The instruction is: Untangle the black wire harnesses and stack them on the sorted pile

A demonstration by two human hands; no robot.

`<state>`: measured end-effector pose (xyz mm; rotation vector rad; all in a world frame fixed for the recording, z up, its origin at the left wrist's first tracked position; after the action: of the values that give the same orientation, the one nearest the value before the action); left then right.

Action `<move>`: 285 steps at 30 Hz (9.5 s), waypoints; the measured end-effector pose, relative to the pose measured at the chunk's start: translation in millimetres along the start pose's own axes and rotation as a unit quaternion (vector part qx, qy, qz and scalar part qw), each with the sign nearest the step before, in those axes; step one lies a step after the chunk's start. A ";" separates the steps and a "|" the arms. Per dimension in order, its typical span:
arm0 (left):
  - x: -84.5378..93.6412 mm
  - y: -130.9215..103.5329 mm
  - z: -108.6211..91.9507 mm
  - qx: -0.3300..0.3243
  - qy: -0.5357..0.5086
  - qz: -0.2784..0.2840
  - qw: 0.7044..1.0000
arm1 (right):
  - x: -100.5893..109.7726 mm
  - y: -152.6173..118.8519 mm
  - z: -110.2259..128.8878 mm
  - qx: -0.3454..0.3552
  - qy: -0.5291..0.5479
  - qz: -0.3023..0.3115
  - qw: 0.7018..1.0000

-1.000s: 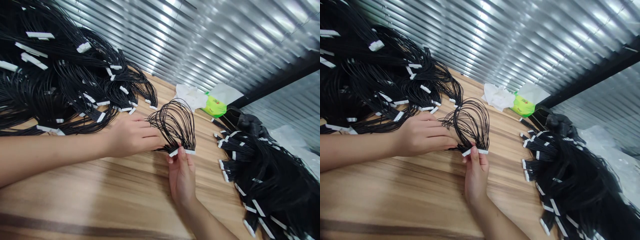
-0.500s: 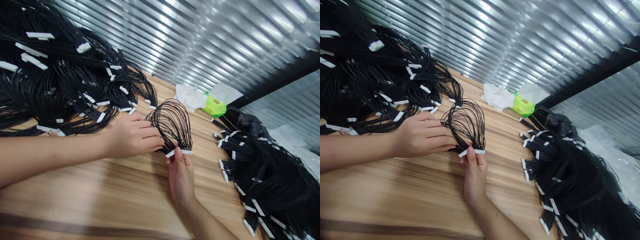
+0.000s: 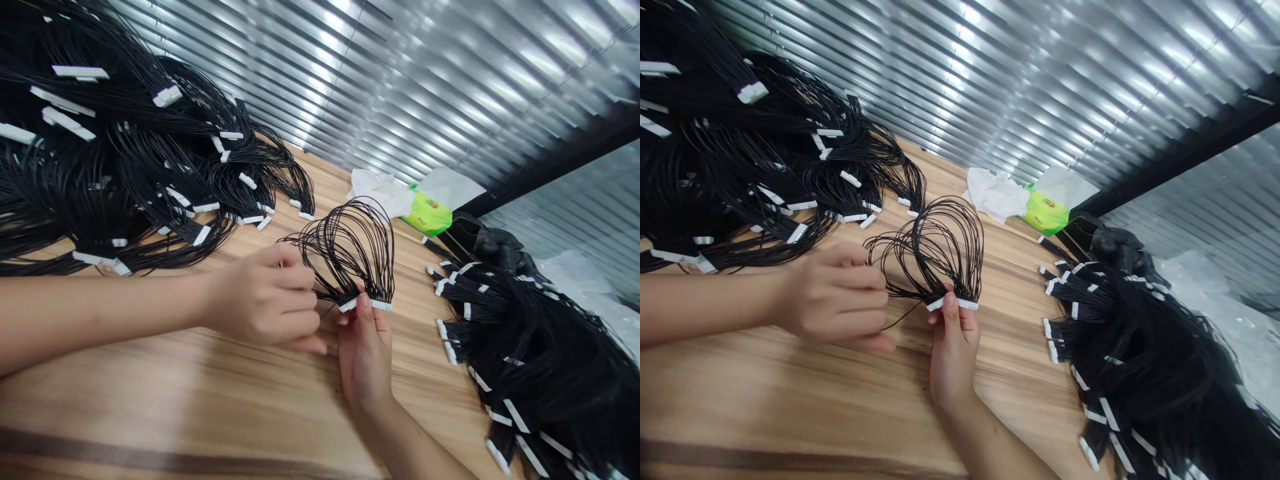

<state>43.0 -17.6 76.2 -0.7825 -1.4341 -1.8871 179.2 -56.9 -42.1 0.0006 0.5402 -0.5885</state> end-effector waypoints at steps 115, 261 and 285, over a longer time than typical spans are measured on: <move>-18.7 -10.2 16.1 0.068 0.002 0.050 0.996 | -1.2 -1.6 -1.3 -0.002 -0.023 0.015 1.000; 0.4 -6.8 44.8 0.234 -0.100 0.046 0.966 | -3.0 -1.4 -8.2 -0.020 -0.068 0.065 0.995; -18.3 -7.4 15.5 0.078 0.019 0.135 0.988 | -5.2 -0.2 -6.5 -0.032 -0.022 0.046 0.998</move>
<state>49.8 1.3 61.3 -0.8153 -1.3576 -1.5587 172.3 -53.4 -45.2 -0.0482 0.5140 -0.4805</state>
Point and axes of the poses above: each hand's wrist, its own y-axis towards the middle knuckle, its own x-axis out of the back of the hand, z = x × y, the point moved 8 cm from there along y, towards the middle knuckle, and after that the axes turned 8 degrees about z, right-handed, at the moved point
